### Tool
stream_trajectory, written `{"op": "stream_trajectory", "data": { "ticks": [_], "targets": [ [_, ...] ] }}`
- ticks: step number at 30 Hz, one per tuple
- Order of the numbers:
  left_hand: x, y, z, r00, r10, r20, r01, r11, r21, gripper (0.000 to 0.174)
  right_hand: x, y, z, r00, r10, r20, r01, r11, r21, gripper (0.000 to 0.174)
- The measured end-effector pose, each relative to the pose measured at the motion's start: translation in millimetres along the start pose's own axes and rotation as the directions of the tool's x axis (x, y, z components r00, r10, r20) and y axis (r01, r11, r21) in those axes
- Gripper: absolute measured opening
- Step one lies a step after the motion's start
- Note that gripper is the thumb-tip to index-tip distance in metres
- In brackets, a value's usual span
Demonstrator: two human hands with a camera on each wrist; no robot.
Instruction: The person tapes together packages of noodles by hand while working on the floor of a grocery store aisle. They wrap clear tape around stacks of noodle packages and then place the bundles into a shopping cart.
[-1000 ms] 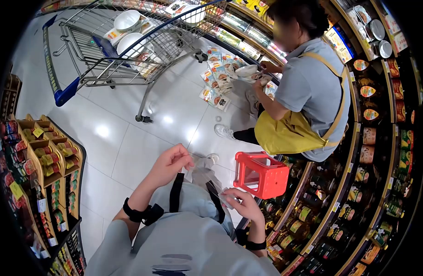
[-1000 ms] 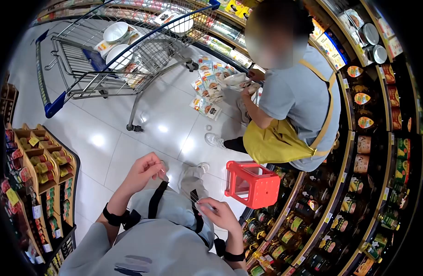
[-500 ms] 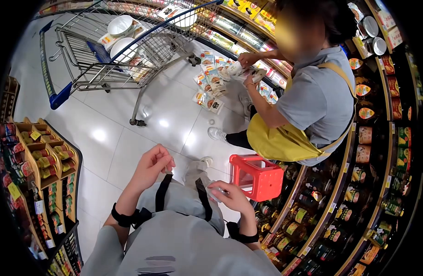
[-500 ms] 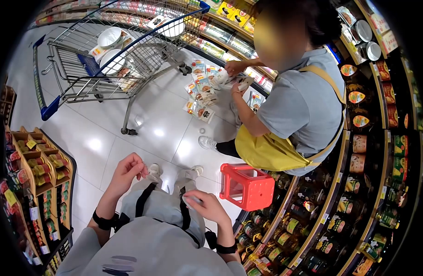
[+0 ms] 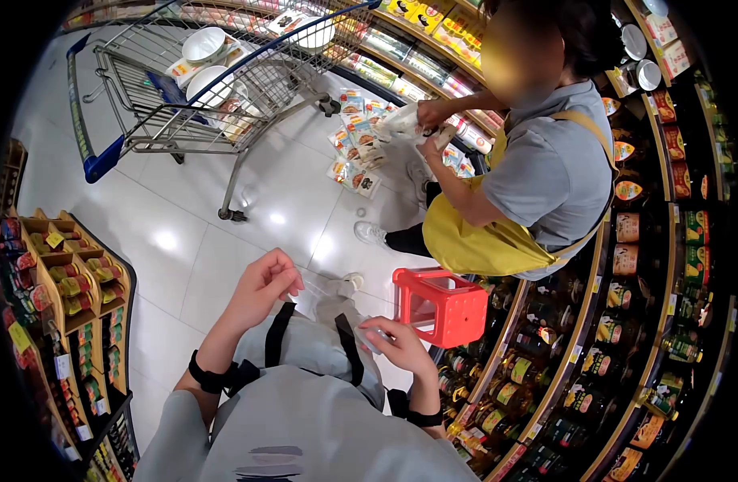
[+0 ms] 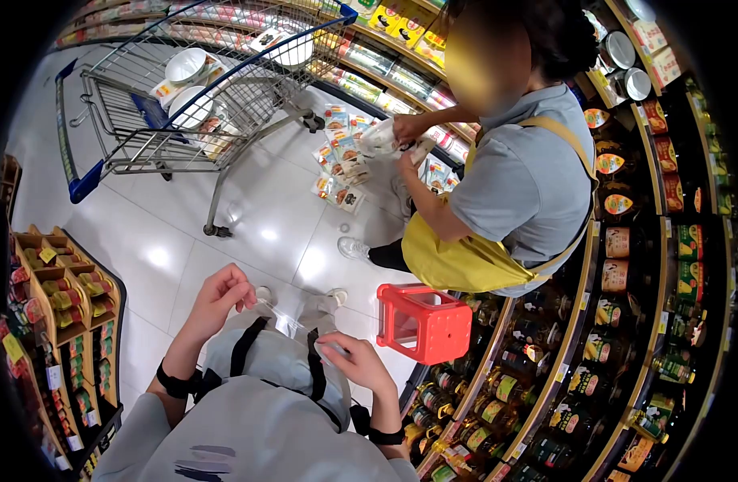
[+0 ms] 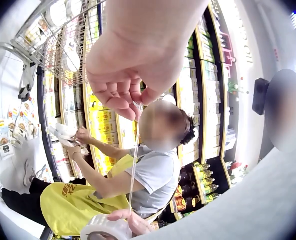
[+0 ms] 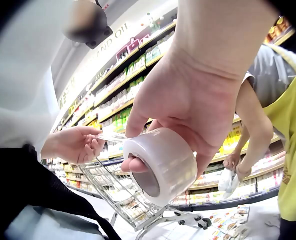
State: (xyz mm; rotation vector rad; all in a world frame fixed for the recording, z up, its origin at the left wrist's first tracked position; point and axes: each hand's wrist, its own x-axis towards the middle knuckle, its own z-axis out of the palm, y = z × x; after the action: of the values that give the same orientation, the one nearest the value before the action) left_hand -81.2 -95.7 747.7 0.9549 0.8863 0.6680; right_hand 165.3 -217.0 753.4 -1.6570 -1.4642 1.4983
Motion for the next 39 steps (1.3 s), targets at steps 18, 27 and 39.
{"op": "stream_trajectory", "data": {
  "ticks": [18,27,39],
  "targets": [
    [-5.1,-1.7,-0.5,0.999,0.049,0.008,-0.048,0.999,-0.007,0.010,-5.0,-0.4,6.5,0.999,0.007,-0.032,-0.007,1.000,-0.006,0.019],
    [2.0,-2.9,-7.3,0.998,0.058,-0.014,-0.057,0.997,0.042,0.009,-9.7,-5.1,-0.5,0.996,-0.041,0.079,0.022,0.972,0.235,0.018],
    [9.9,6.4,-4.0,0.998,0.063,0.011,-0.063,0.998,0.012,0.009,1.8,2.7,-5.0,0.996,0.005,0.090,-0.029,0.963,0.267,0.019]
  ]
}}
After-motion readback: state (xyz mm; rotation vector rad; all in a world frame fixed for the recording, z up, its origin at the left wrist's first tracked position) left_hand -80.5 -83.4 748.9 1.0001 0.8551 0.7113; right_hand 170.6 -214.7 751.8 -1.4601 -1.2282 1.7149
